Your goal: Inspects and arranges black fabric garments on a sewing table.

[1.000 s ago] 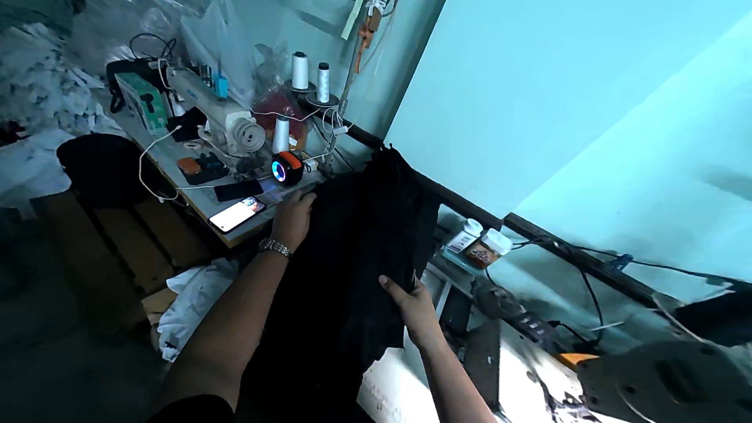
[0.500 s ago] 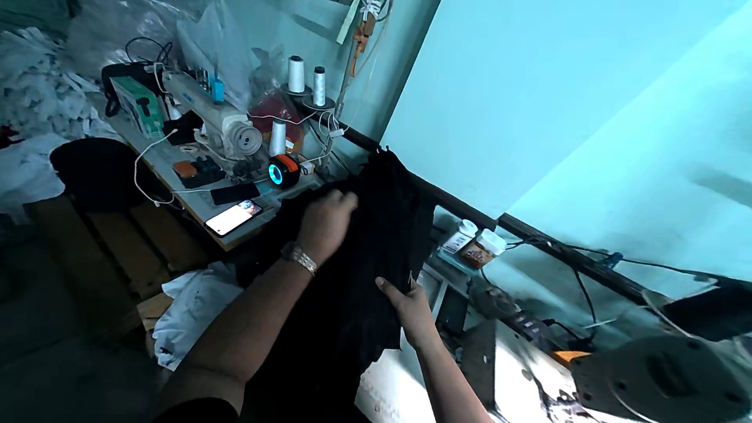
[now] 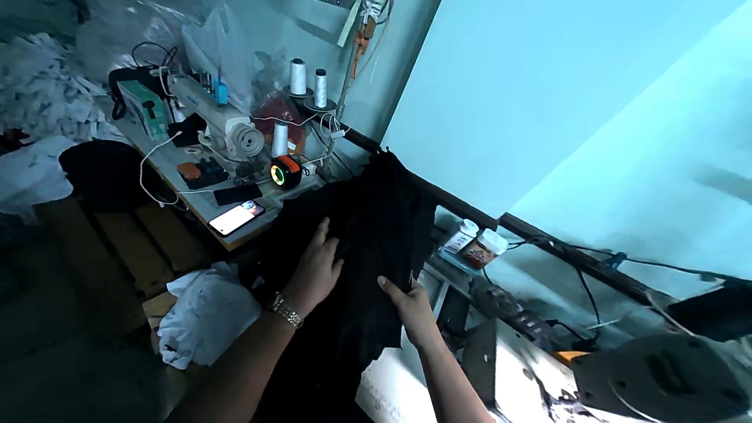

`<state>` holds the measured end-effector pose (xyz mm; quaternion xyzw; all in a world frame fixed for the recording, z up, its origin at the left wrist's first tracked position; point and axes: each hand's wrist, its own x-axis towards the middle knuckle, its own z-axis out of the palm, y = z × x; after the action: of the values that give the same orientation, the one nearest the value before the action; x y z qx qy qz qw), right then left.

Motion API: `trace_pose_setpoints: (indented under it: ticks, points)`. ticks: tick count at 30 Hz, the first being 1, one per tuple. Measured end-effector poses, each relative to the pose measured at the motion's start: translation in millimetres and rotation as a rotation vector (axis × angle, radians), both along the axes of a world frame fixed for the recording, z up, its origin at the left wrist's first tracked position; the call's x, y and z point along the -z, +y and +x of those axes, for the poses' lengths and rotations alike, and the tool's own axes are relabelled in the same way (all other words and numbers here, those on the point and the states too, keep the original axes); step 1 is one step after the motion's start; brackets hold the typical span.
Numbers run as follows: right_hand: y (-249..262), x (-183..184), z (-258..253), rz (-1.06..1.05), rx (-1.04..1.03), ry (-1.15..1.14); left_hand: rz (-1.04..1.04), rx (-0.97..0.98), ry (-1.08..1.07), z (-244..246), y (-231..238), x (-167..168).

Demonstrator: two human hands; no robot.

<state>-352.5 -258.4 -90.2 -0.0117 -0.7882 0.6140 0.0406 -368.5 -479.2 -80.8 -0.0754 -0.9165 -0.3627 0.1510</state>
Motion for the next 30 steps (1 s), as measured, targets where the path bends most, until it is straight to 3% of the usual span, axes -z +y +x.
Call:
trace_pose_setpoints:
  ticks: [4,8,12,14,17,23,25,27,29,30]
  points:
    - [1,0,-1,0.010,0.000,-0.006,-0.146,-0.114,0.069,0,-30,21]
    - [-1,-2,-1,0.004,0.004,-0.018,-0.136,-0.216,0.244,6,-31,-9]
    - [2,1,-2,-0.031,-0.017,-0.016,-0.102,0.025,0.186,21,30,-45]
    - [6,-2,-1,-0.103,-0.029,-0.044,-0.184,0.167,0.075,27,68,-40]
    - [10,-21,0,-0.206,-0.059,-0.140,-0.322,0.175,0.203,40,95,-17]
    - [-7,-20,-15,0.259,0.051,0.028,-0.543,0.262,0.300,84,86,7]
    - [-6,-18,-19,0.275,0.043,0.031,-0.416,0.481,0.281,91,72,8]
    - [-4,-18,-19,0.259,0.046,0.029,-0.091,0.623,0.279,81,52,2]
    - [-5,-16,-17,0.261,0.068,0.045,0.184,0.494,0.314,61,25,-16]
    - [-6,-15,-16,0.270,0.084,0.051,0.201,0.340,0.314,46,11,-26]
